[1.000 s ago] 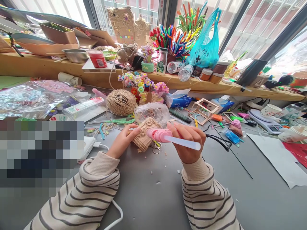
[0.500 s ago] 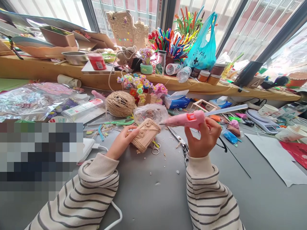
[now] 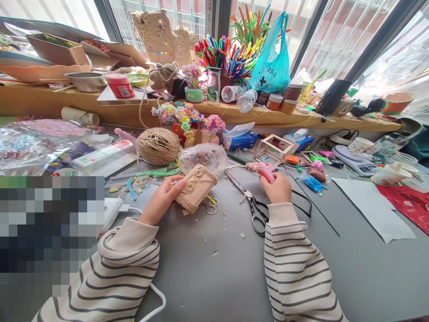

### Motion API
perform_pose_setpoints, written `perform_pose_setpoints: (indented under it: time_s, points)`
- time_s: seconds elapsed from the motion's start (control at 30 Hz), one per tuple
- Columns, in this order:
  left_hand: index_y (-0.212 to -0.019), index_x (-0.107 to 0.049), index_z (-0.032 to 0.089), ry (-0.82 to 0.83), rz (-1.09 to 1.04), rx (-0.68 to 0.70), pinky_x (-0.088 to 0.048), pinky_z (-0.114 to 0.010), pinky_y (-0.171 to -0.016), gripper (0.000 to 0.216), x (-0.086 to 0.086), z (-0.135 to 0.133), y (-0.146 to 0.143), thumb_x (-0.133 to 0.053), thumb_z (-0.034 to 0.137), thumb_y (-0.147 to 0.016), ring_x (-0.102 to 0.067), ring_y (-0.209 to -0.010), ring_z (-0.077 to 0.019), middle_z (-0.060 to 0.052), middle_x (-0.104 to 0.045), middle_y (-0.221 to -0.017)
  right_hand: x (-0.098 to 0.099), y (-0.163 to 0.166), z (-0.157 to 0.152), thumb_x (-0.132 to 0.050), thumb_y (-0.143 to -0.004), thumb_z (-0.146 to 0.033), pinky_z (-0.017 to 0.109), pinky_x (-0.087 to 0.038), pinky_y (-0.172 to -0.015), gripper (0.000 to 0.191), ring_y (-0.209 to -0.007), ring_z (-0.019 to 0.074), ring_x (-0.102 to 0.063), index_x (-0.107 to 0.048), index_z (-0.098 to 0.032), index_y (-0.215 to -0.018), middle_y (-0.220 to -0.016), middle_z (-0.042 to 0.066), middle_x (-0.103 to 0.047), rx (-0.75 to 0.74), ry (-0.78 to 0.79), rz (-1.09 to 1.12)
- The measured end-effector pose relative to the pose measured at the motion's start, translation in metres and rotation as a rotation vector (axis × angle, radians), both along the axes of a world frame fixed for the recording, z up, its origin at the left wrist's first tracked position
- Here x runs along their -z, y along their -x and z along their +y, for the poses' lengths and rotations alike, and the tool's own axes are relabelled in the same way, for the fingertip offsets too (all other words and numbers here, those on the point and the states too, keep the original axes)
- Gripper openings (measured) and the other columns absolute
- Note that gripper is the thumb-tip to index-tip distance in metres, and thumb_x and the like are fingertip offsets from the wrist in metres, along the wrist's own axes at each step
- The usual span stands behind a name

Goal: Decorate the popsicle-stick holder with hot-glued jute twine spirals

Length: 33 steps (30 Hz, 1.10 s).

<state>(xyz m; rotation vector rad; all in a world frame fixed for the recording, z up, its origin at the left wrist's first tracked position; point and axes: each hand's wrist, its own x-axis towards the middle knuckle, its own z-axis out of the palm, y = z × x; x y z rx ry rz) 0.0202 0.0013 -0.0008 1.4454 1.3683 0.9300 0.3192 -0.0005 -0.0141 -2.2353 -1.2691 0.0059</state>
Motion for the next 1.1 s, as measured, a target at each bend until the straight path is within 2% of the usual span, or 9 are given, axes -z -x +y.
perform_pose_setpoints:
  time_s: [0.17, 0.23, 0.33, 0.4, 0.5, 0.6, 0.83, 0.97, 1.1]
  points:
    - [-0.097, -0.047, 0.018, -0.001, -0.002, 0.010, -0.040, -0.027, -0.065, 0.048, -0.001, 0.000, 0.000, -0.047, 0.056, -0.069, -0.057, -0.076, -0.0185, -0.002, -0.062, -0.077, 0.010, -0.004, 0.003, -0.059, -0.054, -0.044, 0.037, -0.040, -0.069, 0.037, -0.073, 0.0252, -0.053, -0.059, -0.012, -0.074, -0.076, 0.012, -0.060, -0.048, 0.071, -0.048]
    - [-0.098, -0.047, 0.018, -0.003, -0.008, 0.010, -0.040, -0.027, -0.065, 0.048, -0.001, 0.000, -0.001, -0.048, 0.056, -0.069, -0.057, -0.075, -0.0182, -0.002, -0.062, -0.076, 0.006, -0.001, 0.001, -0.058, -0.058, -0.045, 0.040, -0.039, -0.075, 0.039, -0.080, 0.0268, -0.052, -0.059, -0.011, -0.078, -0.082, 0.014, -0.060, -0.073, -0.017, -0.095]
    - [-0.099, -0.046, 0.018, -0.002, -0.012, 0.009, -0.040, -0.028, -0.065, 0.050, -0.001, 0.000, -0.001, -0.049, 0.056, -0.068, -0.057, -0.074, -0.0182, -0.002, -0.061, -0.075, -0.005, 0.018, -0.004, -0.050, -0.069, -0.041, 0.042, -0.036, -0.082, 0.032, -0.086, 0.0249, -0.051, -0.060, -0.013, -0.080, -0.085, 0.013, -0.060, -0.164, -0.287, -0.082]
    - [-0.100, -0.045, 0.018, 0.005, -0.026, 0.019, -0.040, -0.028, -0.065, 0.051, -0.001, -0.001, -0.001, -0.050, 0.056, -0.068, -0.057, -0.075, -0.0184, -0.002, -0.060, -0.075, -0.013, 0.039, -0.007, -0.047, -0.073, -0.043, 0.037, -0.040, -0.076, 0.031, -0.079, 0.0207, -0.053, -0.060, -0.015, -0.079, -0.081, 0.009, -0.061, -0.309, -0.358, 0.122]
    - [-0.103, -0.043, 0.018, 0.017, -0.061, 0.052, -0.041, -0.028, -0.065, 0.053, -0.002, -0.002, -0.001, -0.052, 0.055, -0.067, -0.057, -0.077, -0.0193, -0.003, -0.061, -0.079, -0.022, 0.071, -0.011, -0.043, -0.077, -0.046, 0.031, -0.043, -0.071, 0.035, -0.078, 0.0175, -0.056, -0.061, -0.016, -0.083, -0.082, 0.007, -0.063, -0.659, -0.209, 0.533]
    - [-0.106, -0.041, 0.018, 0.003, -0.082, 0.107, -0.043, -0.029, -0.065, 0.054, -0.002, -0.003, -0.001, -0.052, 0.054, -0.067, -0.058, -0.078, -0.0201, -0.005, -0.062, -0.084, -0.025, 0.091, -0.012, -0.044, -0.078, -0.045, 0.028, -0.042, -0.071, 0.035, -0.078, 0.0162, -0.056, -0.063, -0.017, -0.078, -0.081, 0.005, -0.064, -0.832, -0.137, 0.640]
    - [-0.105, -0.043, 0.018, -0.083, -0.080, 0.151, -0.045, -0.032, -0.072, 0.047, -0.002, -0.004, -0.002, -0.054, 0.047, -0.070, -0.059, -0.083, -0.0206, -0.008, -0.062, -0.092, -0.020, 0.099, -0.016, -0.047, -0.074, -0.049, 0.024, -0.040, -0.061, 0.036, -0.066, 0.0130, -0.050, -0.063, -0.017, -0.072, -0.067, 0.001, -0.059, -0.850, -0.149, 0.750]
    - [-0.099, -0.050, 0.019, -0.265, -0.098, 0.109, -0.042, -0.033, -0.085, 0.035, -0.003, -0.006, -0.001, -0.057, 0.039, -0.071, -0.054, -0.100, -0.0206, -0.009, -0.060, -0.105, -0.014, 0.103, -0.020, -0.046, -0.076, -0.046, 0.023, -0.039, -0.059, 0.035, -0.063, 0.0117, -0.047, -0.061, -0.016, -0.067, -0.063, 0.000, -0.055, -0.809, -0.174, 0.753]
    - [-0.085, -0.058, 0.018, -0.441, -0.006, 0.062, -0.038, -0.035, -0.091, 0.022, -0.005, -0.008, -0.001, -0.057, 0.034, -0.071, -0.053, -0.102, -0.0209, -0.008, -0.060, -0.106, -0.009, 0.107, -0.023, -0.044, -0.078, -0.045, 0.024, -0.039, -0.064, 0.035, -0.067, 0.0129, -0.049, -0.062, -0.015, -0.074, -0.070, 0.001, -0.058, -0.798, -0.149, 0.782]
